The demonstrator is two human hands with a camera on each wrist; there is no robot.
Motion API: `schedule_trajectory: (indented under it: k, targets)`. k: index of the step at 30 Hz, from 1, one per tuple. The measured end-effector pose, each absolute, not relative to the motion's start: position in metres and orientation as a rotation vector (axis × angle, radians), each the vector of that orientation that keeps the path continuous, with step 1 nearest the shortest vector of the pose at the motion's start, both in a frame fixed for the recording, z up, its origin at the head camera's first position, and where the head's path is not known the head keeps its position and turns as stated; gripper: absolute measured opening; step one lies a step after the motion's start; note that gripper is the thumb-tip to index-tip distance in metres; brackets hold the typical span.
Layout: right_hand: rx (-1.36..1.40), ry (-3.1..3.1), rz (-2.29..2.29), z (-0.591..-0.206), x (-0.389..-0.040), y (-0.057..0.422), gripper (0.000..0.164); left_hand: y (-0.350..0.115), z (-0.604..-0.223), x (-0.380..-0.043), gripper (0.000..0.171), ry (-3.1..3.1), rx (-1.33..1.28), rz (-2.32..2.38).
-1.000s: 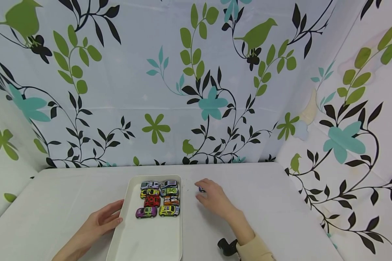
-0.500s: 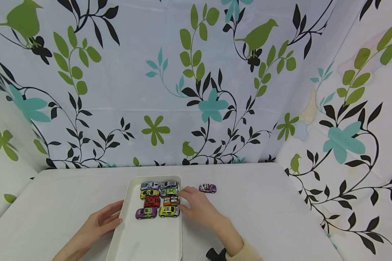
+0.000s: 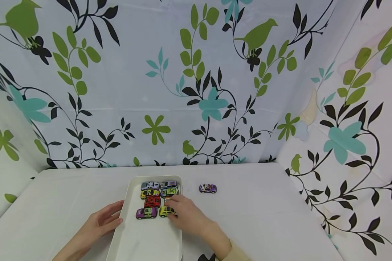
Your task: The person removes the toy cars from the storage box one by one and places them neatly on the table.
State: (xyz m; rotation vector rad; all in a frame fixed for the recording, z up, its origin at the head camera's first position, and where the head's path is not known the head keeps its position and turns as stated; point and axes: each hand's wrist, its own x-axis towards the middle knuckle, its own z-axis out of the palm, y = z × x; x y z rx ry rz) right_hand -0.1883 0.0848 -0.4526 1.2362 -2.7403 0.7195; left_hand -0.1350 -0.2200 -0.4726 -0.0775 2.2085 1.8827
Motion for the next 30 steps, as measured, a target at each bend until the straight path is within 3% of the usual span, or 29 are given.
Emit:
schedule_trajectory:
  k: [30]
  targets:
    - [1.213,-2.739,0.687,-0.469,-0.191,0.074,0.031,-0.222,-0.472,-0.135,0.068,2.205,-0.052,1.884]
